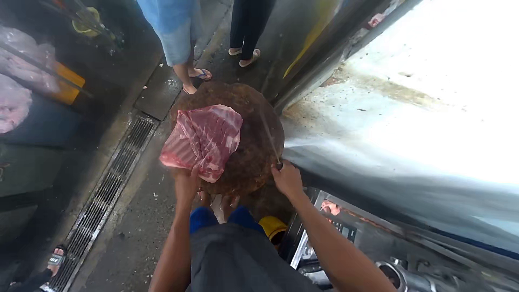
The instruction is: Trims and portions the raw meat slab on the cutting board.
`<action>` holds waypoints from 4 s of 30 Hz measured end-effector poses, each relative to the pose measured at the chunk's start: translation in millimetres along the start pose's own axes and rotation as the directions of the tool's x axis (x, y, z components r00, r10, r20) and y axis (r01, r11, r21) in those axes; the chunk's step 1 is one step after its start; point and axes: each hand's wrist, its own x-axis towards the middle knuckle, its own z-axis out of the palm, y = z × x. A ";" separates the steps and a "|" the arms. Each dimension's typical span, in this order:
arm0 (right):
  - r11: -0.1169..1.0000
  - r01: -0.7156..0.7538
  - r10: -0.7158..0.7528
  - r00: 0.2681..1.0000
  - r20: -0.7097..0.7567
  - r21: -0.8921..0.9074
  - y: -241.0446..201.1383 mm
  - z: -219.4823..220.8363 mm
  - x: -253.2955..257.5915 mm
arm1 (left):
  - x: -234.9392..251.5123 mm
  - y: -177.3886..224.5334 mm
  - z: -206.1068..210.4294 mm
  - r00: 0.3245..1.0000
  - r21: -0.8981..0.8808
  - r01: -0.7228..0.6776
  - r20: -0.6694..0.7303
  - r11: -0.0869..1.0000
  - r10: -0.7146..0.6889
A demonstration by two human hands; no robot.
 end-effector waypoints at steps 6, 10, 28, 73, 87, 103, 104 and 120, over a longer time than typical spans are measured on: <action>0.998 -0.004 0.001 0.998 -0.057 -0.057 -15.5 41.2 13.7 | -5.3 55.6 -8.1 0.916 0.329 -0.385 0.021 0.862 0.401; 0.996 0.082 -0.087 0.970 -0.228 -0.031 -27.3 76.2 -3.4 | 49.4 53.7 22.1 0.836 0.418 -0.547 0.225 0.725 0.501; 0.919 0.289 -0.324 0.941 -0.098 -0.268 -189.0 128.1 27.2 | 45.3 68.4 -18.1 0.602 0.542 -0.798 0.712 0.264 0.361; 0.993 0.066 -0.063 0.997 -0.034 0.099 -8.5 67.7 2.1 | 176.1 227.6 10.0 0.612 0.440 -0.776 0.350 0.452 0.710; 0.955 -0.080 0.027 0.982 0.186 0.284 37.6 68.3 -27.7 | -8.8 14.7 27.1 0.819 -0.578 0.564 0.482 0.590 -0.311; 0.866 -0.171 0.222 0.974 -0.054 0.471 58.9 107.8 -157.4 | -14.0 41.9 51.0 0.896 -0.814 0.390 0.443 0.430 0.025; 0.867 -0.166 0.219 0.974 -0.060 0.470 63.5 108.0 -161.1 | -22.1 35.6 55.8 0.878 -0.796 0.420 0.479 0.436 0.028; 0.769 -0.184 0.269 0.962 -0.048 0.612 54.1 122.0 -218.6 | 20.8 -9.6 41.5 0.206 0.360 -0.931 0.660 -0.064 0.723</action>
